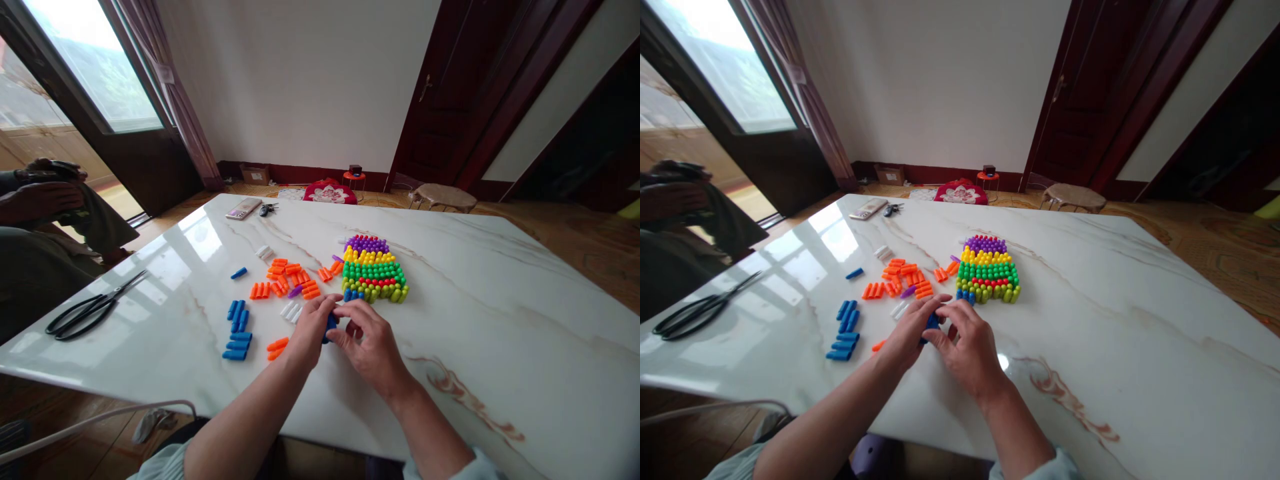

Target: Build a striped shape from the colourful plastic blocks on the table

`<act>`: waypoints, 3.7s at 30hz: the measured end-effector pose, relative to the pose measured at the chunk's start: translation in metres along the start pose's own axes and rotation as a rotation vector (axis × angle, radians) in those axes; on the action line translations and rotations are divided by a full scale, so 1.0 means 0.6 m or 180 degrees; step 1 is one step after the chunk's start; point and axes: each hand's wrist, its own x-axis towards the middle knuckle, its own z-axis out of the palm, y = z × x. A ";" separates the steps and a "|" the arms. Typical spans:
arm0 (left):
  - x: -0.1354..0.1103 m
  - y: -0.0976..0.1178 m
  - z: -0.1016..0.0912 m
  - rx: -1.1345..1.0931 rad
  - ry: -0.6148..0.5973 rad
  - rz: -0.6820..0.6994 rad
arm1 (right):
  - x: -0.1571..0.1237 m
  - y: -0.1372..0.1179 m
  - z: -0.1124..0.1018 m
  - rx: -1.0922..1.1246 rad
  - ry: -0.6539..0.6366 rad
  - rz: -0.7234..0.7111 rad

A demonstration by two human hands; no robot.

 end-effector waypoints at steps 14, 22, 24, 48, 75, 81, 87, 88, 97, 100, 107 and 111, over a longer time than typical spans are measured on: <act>-0.022 0.009 -0.005 -0.0425 -0.0833 -0.0323 | 0.007 -0.015 0.003 0.0048 0.0530 0.0354; -0.016 0.008 0.000 0.0363 -0.0833 0.0132 | 0.018 0.001 -0.007 0.1591 0.1037 0.1628; -0.013 0.010 -0.003 0.0435 -0.0708 0.0226 | 0.018 0.006 -0.013 0.1871 0.1033 0.1750; 0.019 0.031 -0.039 0.0290 0.0192 0.0507 | -0.001 0.018 -0.024 0.1589 -0.0303 0.1832; 0.021 0.019 -0.036 -0.0127 0.0153 -0.0024 | 0.006 0.114 -0.063 -0.1084 0.0843 0.1496; 0.020 0.017 -0.031 -0.0130 0.0134 -0.0032 | 0.002 0.114 -0.062 -0.1358 0.0777 0.1425; 0.018 0.017 -0.030 -0.0121 0.0110 -0.0029 | 0.012 0.113 -0.048 -0.1366 0.0821 0.1390; 0.018 0.018 -0.030 -0.0120 0.0108 -0.0031 | 0.012 0.113 -0.047 -0.1417 0.0764 0.1399; 0.015 0.019 -0.029 -0.0129 0.0148 -0.0083 | 0.014 0.114 -0.036 -0.1460 0.0683 0.1386; 0.016 0.017 -0.030 -0.0123 0.0124 -0.0074 | 0.015 0.113 -0.035 -0.1460 0.0840 0.1316; 0.022 0.014 -0.032 -0.0096 0.0058 -0.0066 | 0.007 0.079 -0.042 -0.1814 0.0374 0.1515; 0.020 0.013 -0.031 -0.0046 0.0053 -0.0057 | 0.008 0.071 -0.037 -0.1785 0.0180 0.1508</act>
